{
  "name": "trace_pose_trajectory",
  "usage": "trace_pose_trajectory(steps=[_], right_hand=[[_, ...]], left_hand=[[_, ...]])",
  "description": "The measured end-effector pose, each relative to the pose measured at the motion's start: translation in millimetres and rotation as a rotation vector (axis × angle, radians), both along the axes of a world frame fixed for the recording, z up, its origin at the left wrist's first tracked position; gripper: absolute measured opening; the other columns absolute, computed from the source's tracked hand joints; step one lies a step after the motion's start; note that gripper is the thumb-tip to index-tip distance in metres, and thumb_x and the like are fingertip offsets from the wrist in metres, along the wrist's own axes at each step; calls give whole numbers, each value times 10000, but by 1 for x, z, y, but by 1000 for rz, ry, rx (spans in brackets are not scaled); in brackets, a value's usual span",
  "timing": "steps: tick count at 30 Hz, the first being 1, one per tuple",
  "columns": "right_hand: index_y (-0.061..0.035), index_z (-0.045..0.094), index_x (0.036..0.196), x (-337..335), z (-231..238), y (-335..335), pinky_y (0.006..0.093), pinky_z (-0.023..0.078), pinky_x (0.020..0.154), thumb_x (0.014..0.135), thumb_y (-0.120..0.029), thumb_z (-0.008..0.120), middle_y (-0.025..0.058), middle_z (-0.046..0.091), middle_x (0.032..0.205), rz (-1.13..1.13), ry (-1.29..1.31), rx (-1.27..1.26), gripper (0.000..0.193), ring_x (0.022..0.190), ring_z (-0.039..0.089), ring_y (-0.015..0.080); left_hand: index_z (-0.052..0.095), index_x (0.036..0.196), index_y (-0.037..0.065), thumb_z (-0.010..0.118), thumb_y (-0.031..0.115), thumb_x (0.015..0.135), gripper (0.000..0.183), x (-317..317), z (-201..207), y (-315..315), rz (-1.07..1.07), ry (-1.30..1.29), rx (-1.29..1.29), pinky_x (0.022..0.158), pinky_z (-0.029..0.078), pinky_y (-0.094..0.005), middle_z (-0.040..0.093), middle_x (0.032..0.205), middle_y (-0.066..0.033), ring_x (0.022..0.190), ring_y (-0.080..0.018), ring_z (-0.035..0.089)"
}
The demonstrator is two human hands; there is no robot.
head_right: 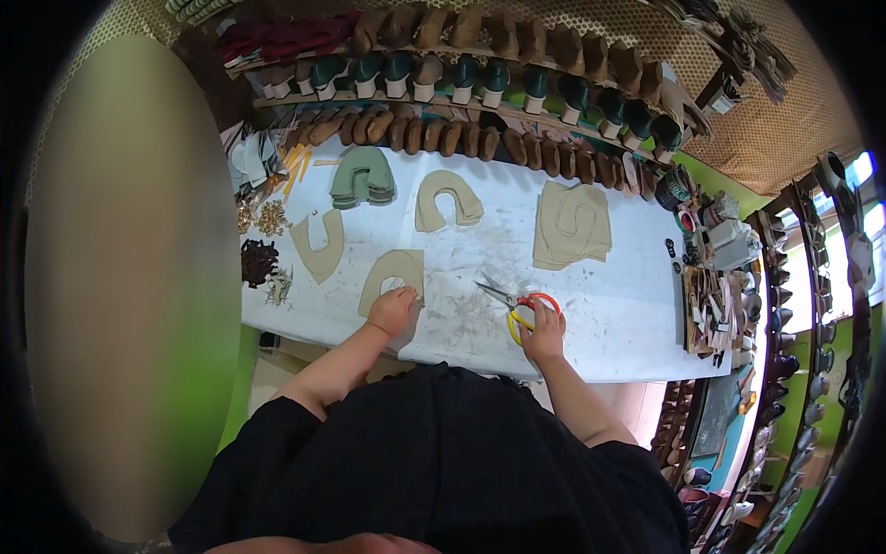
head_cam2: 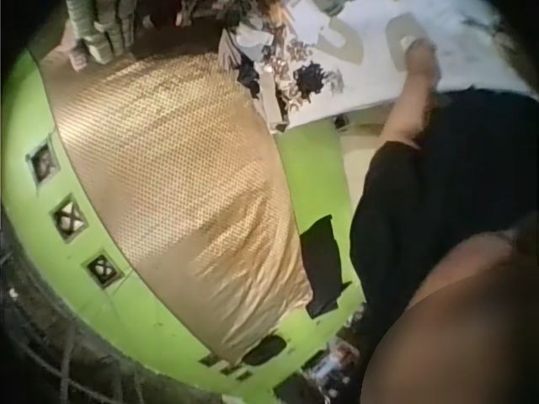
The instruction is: Cutting shoe upper components from fabric material using a pair of scissors.
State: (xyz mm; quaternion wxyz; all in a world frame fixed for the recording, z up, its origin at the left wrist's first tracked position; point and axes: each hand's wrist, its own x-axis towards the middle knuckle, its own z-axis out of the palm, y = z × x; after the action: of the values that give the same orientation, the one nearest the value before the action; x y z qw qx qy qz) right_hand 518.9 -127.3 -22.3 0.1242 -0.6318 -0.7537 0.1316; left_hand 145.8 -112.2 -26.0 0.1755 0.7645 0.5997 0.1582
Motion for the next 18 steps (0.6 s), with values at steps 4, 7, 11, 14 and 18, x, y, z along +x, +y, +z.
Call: trace_pose_trajectory(steps=[4,7,11,14,18], right_hand=[[-116,393,1474,-12,22,12,521,352,1057,789,-314,710,150,597,1231,11,-196,-9,781,1172,554,329],[-107,415,1446,-22,32,27,523,403,1005,766,-300,708,167,623,1158,-46,-254,-279,766,1096,606,337],[-63,622,1168,-39,43,39,449,536,821,753,-313,699,175,683,1021,-14,-343,-377,490,936,674,368],[-35,674,976,-49,53,39,440,551,747,720,-314,715,213,702,894,8,-102,-459,380,826,682,394],[-4,637,1049,-69,16,23,302,509,591,809,-155,678,61,595,706,-265,959,-1034,286,609,578,143]], left_hand=[[661,1160,76,644,144,841,327,-9,-2,1,0,-116,118,934,517,-402,670,1207,-111,1071,-292,647],[608,1277,75,622,207,884,415,-14,-7,5,-133,-45,174,1026,456,-410,620,1306,-119,1196,-297,586],[550,1352,58,568,318,936,491,-19,-26,3,-214,97,168,1120,359,-419,543,1412,-139,1337,-308,473],[519,1383,56,540,313,956,499,-21,-28,3,-212,45,117,1140,336,-420,527,1430,-141,1363,-309,449],[497,1402,46,519,299,970,501,-19,-18,4,-184,-37,45,1154,322,-422,515,1440,-130,1360,-320,447]])
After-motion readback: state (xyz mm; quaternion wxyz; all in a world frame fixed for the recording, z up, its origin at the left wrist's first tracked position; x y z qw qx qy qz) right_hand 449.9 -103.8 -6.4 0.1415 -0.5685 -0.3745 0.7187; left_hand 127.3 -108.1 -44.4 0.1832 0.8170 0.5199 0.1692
